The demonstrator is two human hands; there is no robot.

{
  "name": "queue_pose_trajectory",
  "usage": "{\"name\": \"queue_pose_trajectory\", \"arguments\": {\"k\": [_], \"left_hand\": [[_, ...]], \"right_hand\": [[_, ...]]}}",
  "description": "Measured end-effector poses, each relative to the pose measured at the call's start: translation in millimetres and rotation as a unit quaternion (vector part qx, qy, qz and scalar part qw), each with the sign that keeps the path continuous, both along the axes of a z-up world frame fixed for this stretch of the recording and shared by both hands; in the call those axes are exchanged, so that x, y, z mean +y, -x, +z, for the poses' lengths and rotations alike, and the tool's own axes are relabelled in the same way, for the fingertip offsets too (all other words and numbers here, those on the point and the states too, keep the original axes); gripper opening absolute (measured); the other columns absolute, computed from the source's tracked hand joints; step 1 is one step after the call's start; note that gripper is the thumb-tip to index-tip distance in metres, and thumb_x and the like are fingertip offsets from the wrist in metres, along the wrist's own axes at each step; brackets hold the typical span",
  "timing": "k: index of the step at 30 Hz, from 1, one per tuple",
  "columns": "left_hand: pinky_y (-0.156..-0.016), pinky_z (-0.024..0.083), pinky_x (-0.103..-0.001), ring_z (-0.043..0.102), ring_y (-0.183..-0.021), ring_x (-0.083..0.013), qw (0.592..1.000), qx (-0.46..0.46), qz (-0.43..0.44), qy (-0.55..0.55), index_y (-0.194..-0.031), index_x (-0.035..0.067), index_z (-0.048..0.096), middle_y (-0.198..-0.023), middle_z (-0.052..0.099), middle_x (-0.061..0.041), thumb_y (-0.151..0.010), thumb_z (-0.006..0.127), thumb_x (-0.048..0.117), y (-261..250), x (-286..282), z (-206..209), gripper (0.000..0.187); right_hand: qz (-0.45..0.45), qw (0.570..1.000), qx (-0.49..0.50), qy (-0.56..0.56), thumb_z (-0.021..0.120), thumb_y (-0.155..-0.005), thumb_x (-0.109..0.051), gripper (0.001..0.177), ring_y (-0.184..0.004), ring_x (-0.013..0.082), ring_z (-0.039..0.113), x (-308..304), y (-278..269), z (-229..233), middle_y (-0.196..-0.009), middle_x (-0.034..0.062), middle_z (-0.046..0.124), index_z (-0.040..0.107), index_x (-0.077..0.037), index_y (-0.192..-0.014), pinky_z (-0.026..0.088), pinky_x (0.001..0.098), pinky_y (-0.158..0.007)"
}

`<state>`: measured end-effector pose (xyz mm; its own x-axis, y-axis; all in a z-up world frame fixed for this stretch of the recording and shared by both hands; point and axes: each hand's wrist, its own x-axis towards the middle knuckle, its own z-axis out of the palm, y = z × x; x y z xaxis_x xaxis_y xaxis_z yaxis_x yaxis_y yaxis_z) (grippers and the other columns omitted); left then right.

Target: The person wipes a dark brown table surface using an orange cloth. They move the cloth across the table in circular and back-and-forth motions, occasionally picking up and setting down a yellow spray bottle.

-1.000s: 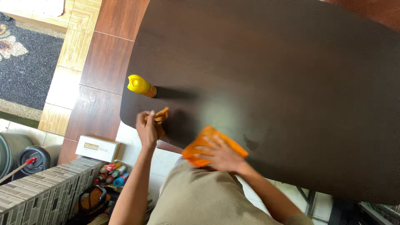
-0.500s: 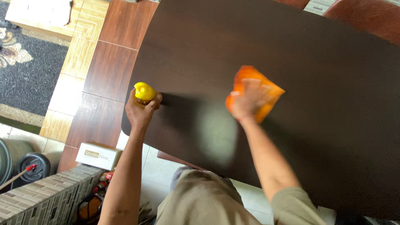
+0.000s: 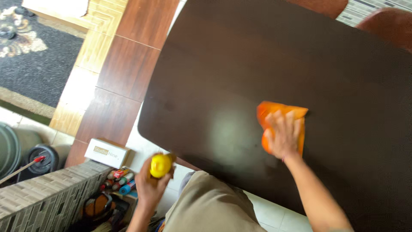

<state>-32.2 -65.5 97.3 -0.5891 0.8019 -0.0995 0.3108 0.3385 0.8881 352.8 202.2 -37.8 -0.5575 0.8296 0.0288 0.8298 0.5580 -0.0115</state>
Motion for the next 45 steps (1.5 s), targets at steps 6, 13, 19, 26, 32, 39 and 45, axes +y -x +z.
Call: {"name": "queue_pose_trajectory", "arguments": {"k": [6, 13, 19, 26, 32, 39, 45], "left_hand": [[-0.060, 0.064, -0.029, 0.075, -0.071, -0.0138, 0.973, -0.149, 0.173, 0.016, -0.125, -0.001, 0.066, -0.091, 0.077, -0.011, -0.078, 0.084, 0.000, -31, -47, 15, 0.050], [-0.058, 0.061, -0.027, 0.074, -0.066, -0.0120, 0.976, -0.094, 0.196, -0.019, -0.125, -0.001, 0.065, -0.084, 0.076, -0.007, -0.081, 0.086, 0.004, -26, -44, 21, 0.049], [-0.059, 0.061, -0.027, 0.073, -0.067, -0.0107, 0.972, -0.089, 0.215, -0.045, -0.126, 0.000, 0.065, -0.083, 0.076, -0.007, -0.081, 0.086, 0.005, -13, -57, 24, 0.050], [-0.071, 0.061, -0.030, 0.075, -0.080, -0.0150, 0.973, 0.021, 0.230, -0.023, -0.123, 0.003, 0.068, -0.096, 0.077, -0.010, -0.073, 0.093, 0.012, -10, -89, 15, 0.057], [-0.067, 0.063, -0.031, 0.077, -0.076, -0.0166, 0.968, -0.064, 0.242, 0.003, -0.122, 0.006, 0.069, -0.094, 0.079, -0.009, -0.072, 0.093, 0.013, -19, -94, 8, 0.056], [-0.074, 0.062, -0.030, 0.075, -0.086, -0.0171, 0.976, -0.008, 0.208, -0.070, -0.125, 0.001, 0.066, -0.102, 0.077, -0.011, -0.073, 0.092, 0.007, -19, -92, 6, 0.059], [-0.059, 0.063, -0.028, 0.076, -0.065, -0.0142, 0.955, -0.115, 0.275, -0.014, -0.125, 0.005, 0.067, -0.089, 0.078, -0.009, -0.075, 0.090, 0.006, -23, -100, 15, 0.055]], "right_hand": [[-0.182, 0.974, 0.121, 0.056, 0.051, -0.103, -0.058, 0.074, -0.154, 0.0644, 0.002, 61, 173, -27, -0.173, 0.0226, 0.017, 0.036, -0.018, -0.164, -0.004, 0.0835, -0.114], [0.284, 0.949, 0.131, 0.035, 0.056, -0.099, -0.048, 0.074, -0.160, 0.0485, 0.015, -100, 352, -20, -0.172, 0.0119, 0.032, 0.036, -0.022, -0.166, 0.006, 0.0760, -0.124], [0.469, 0.872, 0.081, 0.115, 0.065, -0.090, -0.041, 0.069, -0.157, 0.0389, 0.032, -112, 226, 13, -0.163, 0.0044, 0.048, 0.051, -0.025, -0.156, 0.015, 0.0622, -0.128], [0.024, 0.995, 0.068, 0.063, 0.044, -0.108, -0.051, 0.074, -0.160, 0.0544, 0.000, 26, 197, -14, -0.179, 0.0164, 0.014, 0.024, -0.019, -0.172, -0.001, 0.0748, -0.122], [0.102, 0.990, 0.069, 0.065, 0.043, -0.104, -0.057, 0.079, -0.158, 0.0550, -0.003, 22, 392, -51, -0.177, 0.0135, 0.010, 0.022, -0.021, -0.172, -0.003, 0.0811, -0.117], [0.481, 0.871, 0.002, 0.105, 0.051, -0.101, -0.050, 0.071, -0.162, 0.0403, 0.011, -83, 386, -13, -0.174, 0.0020, 0.025, 0.035, -0.024, -0.165, 0.005, 0.0667, -0.128], [0.264, 0.960, 0.076, 0.042, 0.050, -0.104, -0.047, 0.068, -0.163, 0.0433, 0.012, -6, 385, -11, -0.174, 0.0081, 0.028, 0.035, -0.027, -0.168, 0.005, 0.0691, -0.127]]}}
